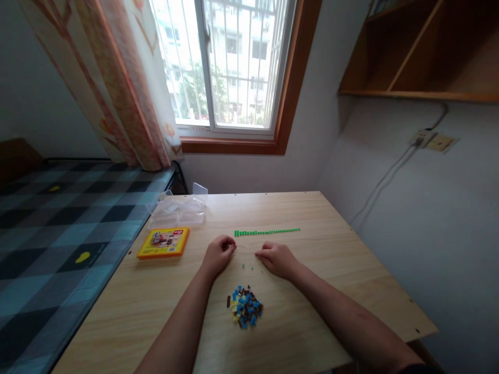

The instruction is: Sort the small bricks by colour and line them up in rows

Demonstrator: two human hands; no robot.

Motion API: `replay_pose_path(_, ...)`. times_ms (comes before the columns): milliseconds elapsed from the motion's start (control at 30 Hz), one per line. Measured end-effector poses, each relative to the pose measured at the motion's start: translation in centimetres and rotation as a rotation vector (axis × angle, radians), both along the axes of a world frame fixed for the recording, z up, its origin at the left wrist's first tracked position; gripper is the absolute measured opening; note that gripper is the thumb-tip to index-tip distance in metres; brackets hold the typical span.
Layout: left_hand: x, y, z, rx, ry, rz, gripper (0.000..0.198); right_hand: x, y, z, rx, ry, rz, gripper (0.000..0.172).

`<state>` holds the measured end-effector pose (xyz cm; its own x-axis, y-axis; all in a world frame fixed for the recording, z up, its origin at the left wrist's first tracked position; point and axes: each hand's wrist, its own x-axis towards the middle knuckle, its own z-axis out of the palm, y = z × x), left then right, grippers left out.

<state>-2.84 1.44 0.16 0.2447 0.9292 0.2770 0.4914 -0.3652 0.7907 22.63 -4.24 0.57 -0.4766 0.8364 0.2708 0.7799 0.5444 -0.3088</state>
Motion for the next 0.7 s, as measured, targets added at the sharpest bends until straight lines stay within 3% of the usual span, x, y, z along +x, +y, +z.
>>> replay_pose_path(200, 0.2, 0.0, 0.4, 0.067, 0.013, 0.007, 0.018, 10.9, -2.9, -1.3, -0.016, -0.037, -0.243, 0.032)
replay_pose_path(333, 0.3, 0.3, 0.4, 0.047, 0.059, 0.010, 0.020, 16.3, -2.3, -1.7, -0.055, -0.087, -0.473, 0.033)
replay_pose_path(467, 0.3, 0.4, 0.6, 0.029, 0.093, 0.007, 0.021, 17.7, 0.3, -1.8, -0.039, -0.074, -0.574, 0.034)
replay_pose_path(700, 0.1, 0.0, 0.8, 0.029, 0.103, -0.006, 0.022, 16.5, 2.9, -2.2, -0.017, -0.009, -0.566, 0.032)
